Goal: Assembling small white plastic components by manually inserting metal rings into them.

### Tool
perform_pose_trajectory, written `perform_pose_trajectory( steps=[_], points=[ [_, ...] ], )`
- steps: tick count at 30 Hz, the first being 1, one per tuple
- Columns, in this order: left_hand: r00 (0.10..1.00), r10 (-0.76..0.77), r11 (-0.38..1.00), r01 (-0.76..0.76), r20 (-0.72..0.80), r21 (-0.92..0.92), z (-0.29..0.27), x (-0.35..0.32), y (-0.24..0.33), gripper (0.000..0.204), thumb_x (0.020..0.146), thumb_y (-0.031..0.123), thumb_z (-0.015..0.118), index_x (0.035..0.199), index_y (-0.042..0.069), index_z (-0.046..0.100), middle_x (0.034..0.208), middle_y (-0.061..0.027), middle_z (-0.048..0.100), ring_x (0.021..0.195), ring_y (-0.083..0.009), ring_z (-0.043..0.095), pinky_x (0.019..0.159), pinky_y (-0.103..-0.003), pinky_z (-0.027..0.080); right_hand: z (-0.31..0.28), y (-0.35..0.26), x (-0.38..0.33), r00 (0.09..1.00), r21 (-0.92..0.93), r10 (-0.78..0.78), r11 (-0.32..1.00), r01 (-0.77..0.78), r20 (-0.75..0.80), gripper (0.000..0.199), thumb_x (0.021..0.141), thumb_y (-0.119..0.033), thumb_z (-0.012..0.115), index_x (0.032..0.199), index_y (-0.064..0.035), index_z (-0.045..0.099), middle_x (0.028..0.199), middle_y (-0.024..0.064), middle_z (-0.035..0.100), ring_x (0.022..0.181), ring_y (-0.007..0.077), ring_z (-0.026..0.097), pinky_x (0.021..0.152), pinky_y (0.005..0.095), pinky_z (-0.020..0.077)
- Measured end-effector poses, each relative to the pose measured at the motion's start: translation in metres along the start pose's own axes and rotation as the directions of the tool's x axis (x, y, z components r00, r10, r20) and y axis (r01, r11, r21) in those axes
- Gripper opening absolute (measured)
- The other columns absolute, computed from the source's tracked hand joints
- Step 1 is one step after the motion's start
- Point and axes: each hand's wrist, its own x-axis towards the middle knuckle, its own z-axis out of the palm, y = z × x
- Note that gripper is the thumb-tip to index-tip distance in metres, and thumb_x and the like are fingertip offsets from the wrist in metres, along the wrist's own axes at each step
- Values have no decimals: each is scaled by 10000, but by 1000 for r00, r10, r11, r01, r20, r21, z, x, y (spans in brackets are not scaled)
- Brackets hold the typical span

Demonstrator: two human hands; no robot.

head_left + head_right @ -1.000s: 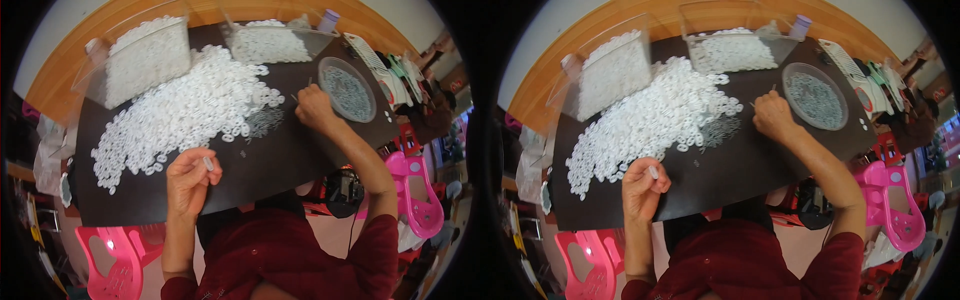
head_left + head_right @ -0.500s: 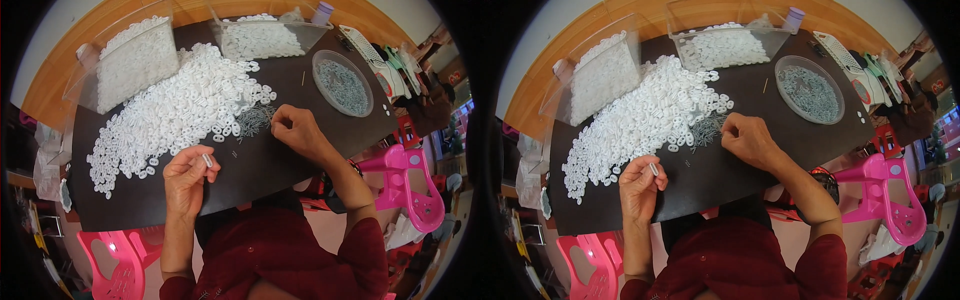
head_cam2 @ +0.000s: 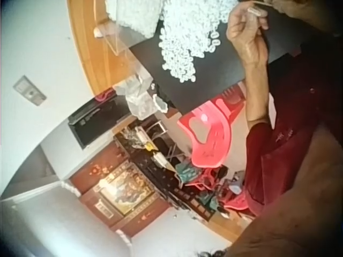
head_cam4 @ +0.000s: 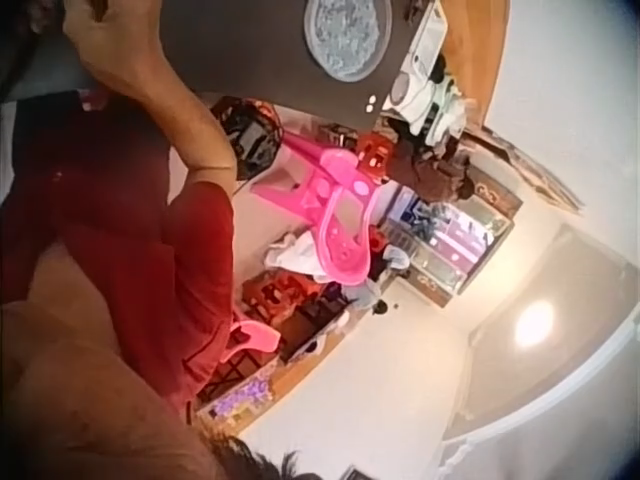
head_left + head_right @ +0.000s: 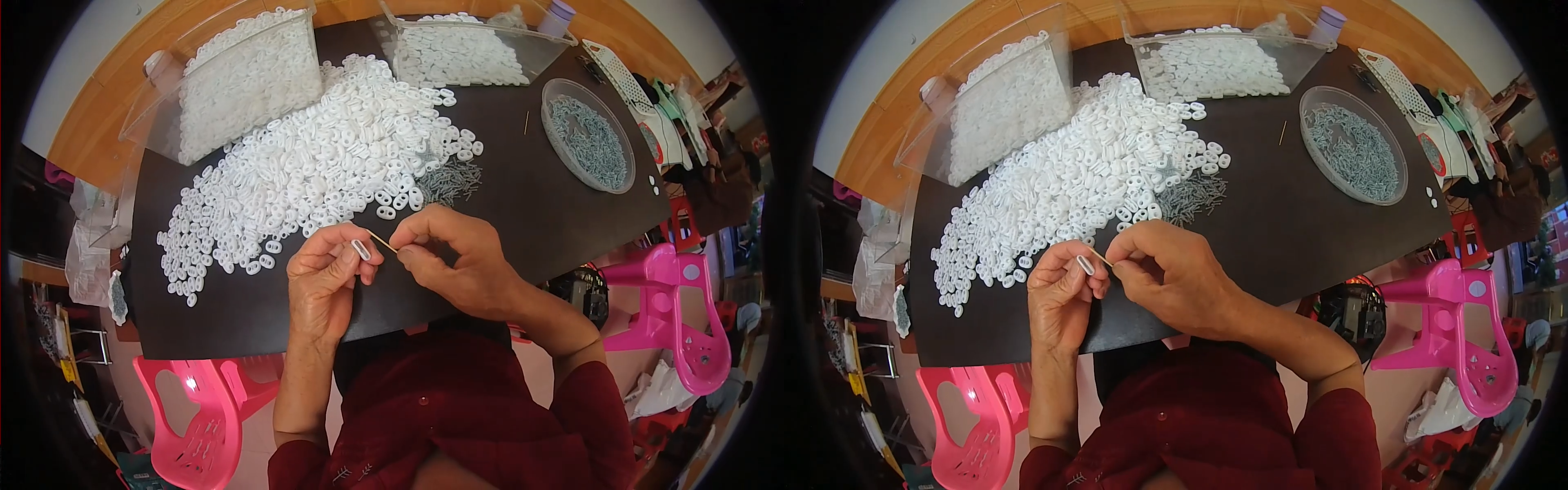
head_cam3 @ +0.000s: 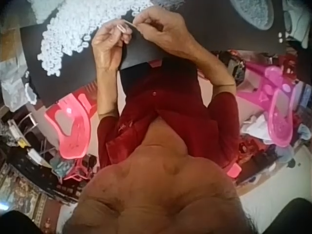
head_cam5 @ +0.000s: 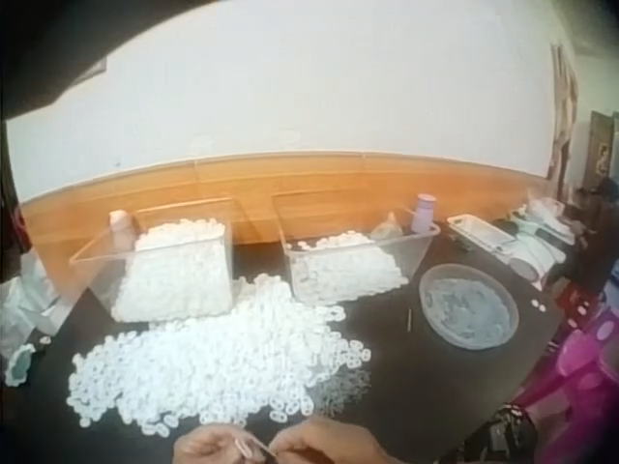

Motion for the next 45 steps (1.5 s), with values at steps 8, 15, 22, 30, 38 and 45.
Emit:
perform_pose_trajectory(
  steps=[8,15,22,30,38,45],
  points=[
    [999,34,999,-34,23,5,-1,0,0,174,878,63,606,1018,-40,609,859,-151,635,692,-158,550,634,-254,431,10,0,0,970,-210,-243,950,231,-29,193,756,42,675,919,-48,624,726,31,555,621,114,520,547,252,421],
    [998,51,999,-52,34,16,-2,-1,0,159,876,73,613,992,-35,608,858,-152,634,697,-167,545,636,-259,429,13,2,-1,887,-360,-446,853,379,-123,249,676,92,673,869,-52,611,636,42,491,574,204,486,507,306,376],
    [995,100,991,-102,22,90,0,-2,0,155,865,50,624,993,-35,608,870,-157,638,709,-168,548,650,-267,438,16,3,-2,863,-448,-498,792,414,-84,261,651,99,673,860,-39,600,668,48,503,570,212,479,508,312,384],
    [989,148,983,-147,6,109,4,-4,-2,157,858,36,634,990,-47,612,890,-148,639,733,-166,550,673,-270,449,25,9,-7,822,-586,-566,688,428,-64,299,644,69,698,919,3,601,726,70,511,597,216,469,508,313,385],
    [991,137,985,-137,10,103,2,-5,-4,151,866,41,623,995,-39,611,897,-163,632,724,-169,548,670,-270,449,27,12,-6,838,-543,-545,713,443,-32,225,678,46,677,887,7,603,712,71,486,604,215,456,499,312,364],
    [995,95,995,-95,35,4,-2,-4,-2,136,880,47,600,994,-27,601,898,-176,620,727,-182,550,678,-276,448,28,5,-4,849,-524,-523,743,415,-69,192,648,57,660,814,-8,588,685,75,464,590,222,448,491,317,364]
  ],
)
